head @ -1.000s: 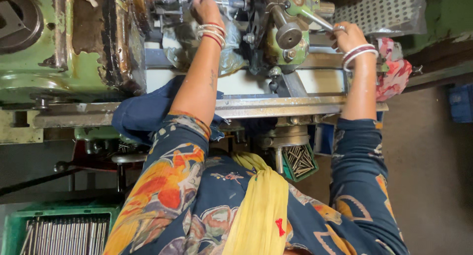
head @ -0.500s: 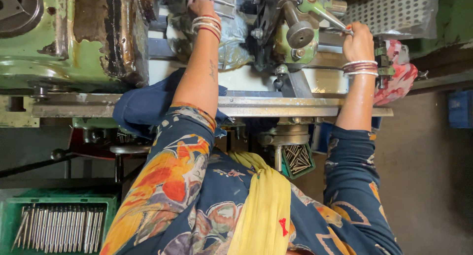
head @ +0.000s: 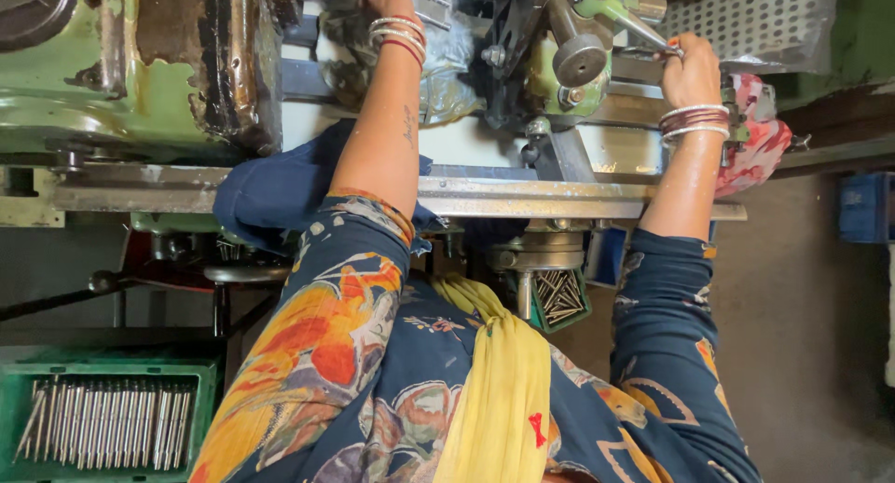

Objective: The person repeatedly picks up small metal rods from a green tray, places them into a press machine, and operates the lever to process each rod. After each cycle, the processed rod is returned to the tray. The task continues in a repetitive loop throughout the clip.

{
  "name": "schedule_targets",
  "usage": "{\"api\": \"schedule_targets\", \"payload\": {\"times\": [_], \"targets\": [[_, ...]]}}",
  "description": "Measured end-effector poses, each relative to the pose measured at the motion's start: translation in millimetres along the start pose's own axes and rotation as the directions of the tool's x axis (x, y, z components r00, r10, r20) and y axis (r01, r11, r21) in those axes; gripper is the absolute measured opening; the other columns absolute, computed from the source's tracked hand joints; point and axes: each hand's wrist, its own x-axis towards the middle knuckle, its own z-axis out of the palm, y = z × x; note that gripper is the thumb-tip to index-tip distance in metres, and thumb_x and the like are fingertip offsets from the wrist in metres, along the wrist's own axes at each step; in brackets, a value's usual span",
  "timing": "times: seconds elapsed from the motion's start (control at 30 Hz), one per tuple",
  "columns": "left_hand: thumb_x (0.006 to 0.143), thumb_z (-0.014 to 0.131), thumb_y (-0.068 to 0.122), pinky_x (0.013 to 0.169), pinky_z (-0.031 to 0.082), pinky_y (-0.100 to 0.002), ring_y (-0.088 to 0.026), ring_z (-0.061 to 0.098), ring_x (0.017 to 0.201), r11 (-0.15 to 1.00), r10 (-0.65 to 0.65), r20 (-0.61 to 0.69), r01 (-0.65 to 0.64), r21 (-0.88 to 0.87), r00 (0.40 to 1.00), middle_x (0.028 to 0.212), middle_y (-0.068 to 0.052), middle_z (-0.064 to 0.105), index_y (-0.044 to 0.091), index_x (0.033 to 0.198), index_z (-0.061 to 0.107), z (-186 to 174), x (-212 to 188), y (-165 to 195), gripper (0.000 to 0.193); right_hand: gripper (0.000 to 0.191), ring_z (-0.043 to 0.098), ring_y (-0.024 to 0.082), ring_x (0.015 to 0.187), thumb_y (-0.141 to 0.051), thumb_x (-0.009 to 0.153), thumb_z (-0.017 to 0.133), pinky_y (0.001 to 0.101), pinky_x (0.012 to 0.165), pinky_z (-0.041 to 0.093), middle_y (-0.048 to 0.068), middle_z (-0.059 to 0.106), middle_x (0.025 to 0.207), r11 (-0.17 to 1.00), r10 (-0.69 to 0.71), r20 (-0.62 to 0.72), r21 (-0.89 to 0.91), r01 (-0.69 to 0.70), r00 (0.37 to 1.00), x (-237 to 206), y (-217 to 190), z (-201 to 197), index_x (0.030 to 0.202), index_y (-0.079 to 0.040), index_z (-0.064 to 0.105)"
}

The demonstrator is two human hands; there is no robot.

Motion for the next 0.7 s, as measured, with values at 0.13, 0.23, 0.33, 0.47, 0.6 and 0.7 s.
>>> {"api": "schedule_targets", "payload": {"times": [0.13, 0.23, 0.33, 0.47, 0.6, 0.7], "targets": [[0.088, 0.065, 0.031, 0.063, 0.056, -0.046, -0.032, 0.070, 0.068, 0.954, -0.143, 0.159, 0.093, 0.286, 0.977, 0.088, -0.022, 0.076, -0.004, 0.106, 0.066, -5, -4, 0, 0.039, 0.020, 0.066, 0.041, 0.093, -0.005, 0.097, 0.052, 0.0497, 0.084, 0.050, 0.025, 0.064, 0.105, 0.997, 0.058, 0.043, 0.054, -0.061, 0.997, 2, -2, -4, 0.103, -0.003, 0.070], [0.085, 0.069, 0.034, 0.069, 0.058, -0.048, -0.034, 0.072, 0.078, 0.937, -0.225, 0.173, 0.164, 0.309, 0.959, 0.094, -0.024, 0.076, -0.005, 0.106, 0.065, -8, -3, -1, 0.045, 0.019, 0.068, 0.036, 0.085, -0.006, 0.099, 0.052, 0.0466, 0.078, 0.052, 0.023, 0.066, 0.099, 0.993, 0.090, 0.060, 0.077, -0.094, 0.994, 2, -4, -6, 0.101, -0.003, 0.071], [0.084, 0.069, 0.034, 0.071, 0.057, -0.048, -0.035, 0.071, 0.081, 0.917, -0.245, 0.190, 0.164, 0.364, 0.951, 0.096, -0.025, 0.075, -0.004, 0.106, 0.066, -6, 5, -4, 0.044, 0.019, 0.069, 0.034, 0.081, -0.005, 0.100, 0.052, 0.0451, 0.076, 0.053, 0.022, 0.066, 0.095, 0.991, 0.098, 0.072, 0.085, -0.104, 0.993, 1, -6, -7, 0.101, -0.002, 0.071], [0.083, 0.069, 0.033, 0.074, 0.057, -0.047, -0.036, 0.071, 0.085, 0.915, -0.222, 0.231, 0.120, 0.386, 0.947, 0.098, -0.025, 0.074, -0.003, 0.106, 0.067, -8, 17, -11, 0.043, 0.019, 0.071, 0.031, 0.076, -0.006, 0.099, 0.047, 0.0416, 0.074, 0.055, 0.014, 0.071, 0.094, 0.952, 0.203, 0.154, 0.201, -0.232, 0.967, 6, -4, -9, 0.101, -0.002, 0.065], [0.082, 0.069, 0.033, 0.077, 0.056, -0.047, -0.037, 0.070, 0.089, 0.896, -0.211, 0.278, 0.072, 0.438, 0.937, 0.101, -0.025, 0.073, -0.002, 0.106, 0.068, -14, 11, -19, 0.042, 0.015, 0.070, 0.038, 0.082, -0.011, 0.105, 0.056, 0.0491, 0.075, 0.054, 0.018, 0.067, 0.089, 0.982, 0.181, 0.043, 0.038, -0.183, 0.983, 1, -11, -1, 0.105, -0.003, 0.068], [0.081, 0.069, 0.032, 0.079, 0.056, -0.047, -0.038, 0.069, 0.091, 0.871, -0.211, 0.324, 0.027, 0.491, 0.922, 0.103, -0.025, 0.072, -0.001, 0.106, 0.069, -21, -19, 3, 0.041, 0.016, 0.066, 0.047, 0.089, -0.003, 0.095, 0.060, 0.0562, 0.076, 0.051, 0.023, 0.066, 0.095, 0.972, 0.048, -0.130, -0.222, -0.076, 0.990, -20, -25, 15, 0.108, -0.004, 0.070]]}}
